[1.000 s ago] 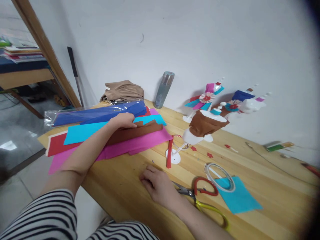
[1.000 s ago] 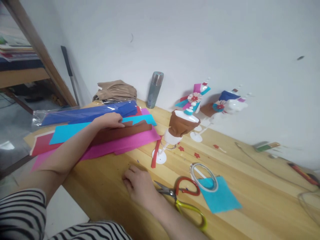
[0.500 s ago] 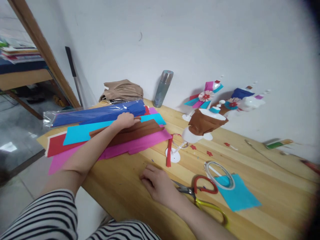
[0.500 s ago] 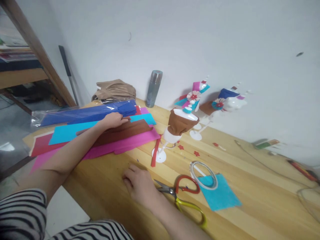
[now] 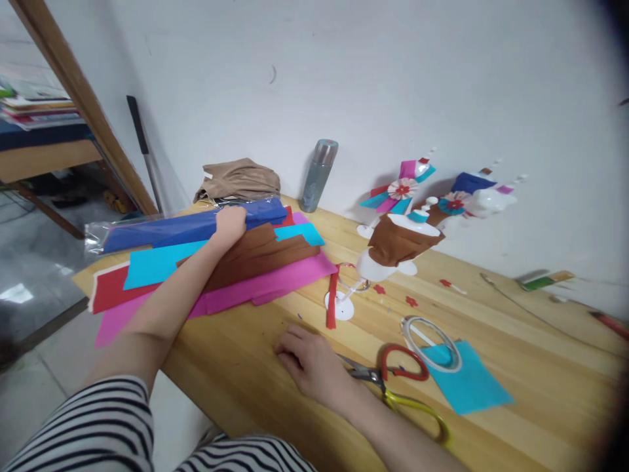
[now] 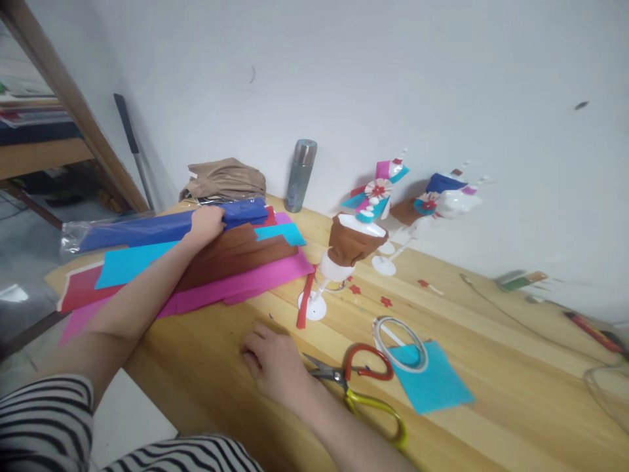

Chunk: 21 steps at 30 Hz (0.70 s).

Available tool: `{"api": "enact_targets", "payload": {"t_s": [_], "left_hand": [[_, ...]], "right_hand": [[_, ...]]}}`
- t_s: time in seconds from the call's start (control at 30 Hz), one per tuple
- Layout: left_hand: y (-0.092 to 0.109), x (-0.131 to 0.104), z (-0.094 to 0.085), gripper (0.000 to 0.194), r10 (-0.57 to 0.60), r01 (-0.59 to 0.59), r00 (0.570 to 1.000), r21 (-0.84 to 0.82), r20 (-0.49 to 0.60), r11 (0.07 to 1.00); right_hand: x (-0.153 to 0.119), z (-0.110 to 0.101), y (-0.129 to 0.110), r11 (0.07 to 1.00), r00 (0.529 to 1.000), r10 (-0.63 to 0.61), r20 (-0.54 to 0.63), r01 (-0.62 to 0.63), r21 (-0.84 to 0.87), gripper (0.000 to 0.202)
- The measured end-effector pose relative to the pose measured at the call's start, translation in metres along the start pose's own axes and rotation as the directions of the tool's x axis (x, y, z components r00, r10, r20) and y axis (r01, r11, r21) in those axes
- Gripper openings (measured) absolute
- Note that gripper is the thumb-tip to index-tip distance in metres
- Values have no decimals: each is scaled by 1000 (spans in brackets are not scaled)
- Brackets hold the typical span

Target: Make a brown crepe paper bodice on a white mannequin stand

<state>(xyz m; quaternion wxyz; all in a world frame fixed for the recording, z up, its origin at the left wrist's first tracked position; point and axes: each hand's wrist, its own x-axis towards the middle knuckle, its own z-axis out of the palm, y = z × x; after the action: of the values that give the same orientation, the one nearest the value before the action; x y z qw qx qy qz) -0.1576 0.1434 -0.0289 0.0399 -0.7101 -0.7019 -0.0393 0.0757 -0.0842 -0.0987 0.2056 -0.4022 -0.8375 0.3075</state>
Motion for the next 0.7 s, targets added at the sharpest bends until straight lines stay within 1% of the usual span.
{"api": "enact_targets", "payload": {"t_s": [0.13, 0.23, 0.3, 0.37, 0.4, 0.43, 0.47, 0.5, 0.57, 0.6, 0.63, 0.67, 0.7], "left_hand": [[-3, -3, -26, 28, -15, 15, 994, -1, -106, 1000], [-5, -11, -50, 28, -13, 12, 976, -6, -216, 1000], [-5, -19, -66, 30, -18, 4, 953, -47, -303, 999], [-7, -30, -83, 28, -70, -16, 898, -191, -434, 982], [-9, -35, -90, 24, -95, -51, 854, -264, -512, 963], [-12, -41, -98, 19, -114, -108, 796, -325, -594, 940], [-17, -46, -105, 13, -143, -173, 715, -372, -684, 912], [-21, -50, -112, 11, -166, -254, 613, -392, -772, 884], [-29, -57, -124, 16, -197, -468, 356, -357, -914, 809], [-31, -60, -128, 21, -214, -592, 247, -322, -945, 738], [-31, -63, -132, 24, -246, -706, 200, -314, -948, 635], [-29, -66, -134, 29, -276, -792, 222, -338, -935, 508], [-26, -69, -135, 35, -287, -832, 312, -407, -906, 377]], "right_hand": [[0, 0, 0, 1000, 1000, 2, 5, -2, -14, 17], [0, 0, 2, 1000, 1000, 2, -1, -2, -18, 17], [0, 1, 2, 1000, 1000, 5, -1, -5, -21, 17], [1, 1, 2, 1000, 1000, 4, -2, -4, -20, 17], [1, 1, 2, 1000, 1000, 2, -4, -2, -14, 17], [1, 1, 2, 1000, 1000, -1, -7, 1, -8, 18], [2, 1, 1, 1000, 1000, -6, -9, 6, -2, 18], [2, 1, 0, 1000, 1000, -11, -11, 11, 2, 18], [2, 0, -1, 1000, 1000, -16, -15, 16, 4, 18], [2, -1, -3, 1000, 1000, -16, -18, 16, 5, 18], [2, -3, -4, 1000, 1000, -13, -18, 13, 10, 18], [2, -5, -6, 1000, 1000, -9, -16, 9, 16, 19], [2, -6, -8, 1000, 1000, -6, -8, 6, 23, 19]]}}
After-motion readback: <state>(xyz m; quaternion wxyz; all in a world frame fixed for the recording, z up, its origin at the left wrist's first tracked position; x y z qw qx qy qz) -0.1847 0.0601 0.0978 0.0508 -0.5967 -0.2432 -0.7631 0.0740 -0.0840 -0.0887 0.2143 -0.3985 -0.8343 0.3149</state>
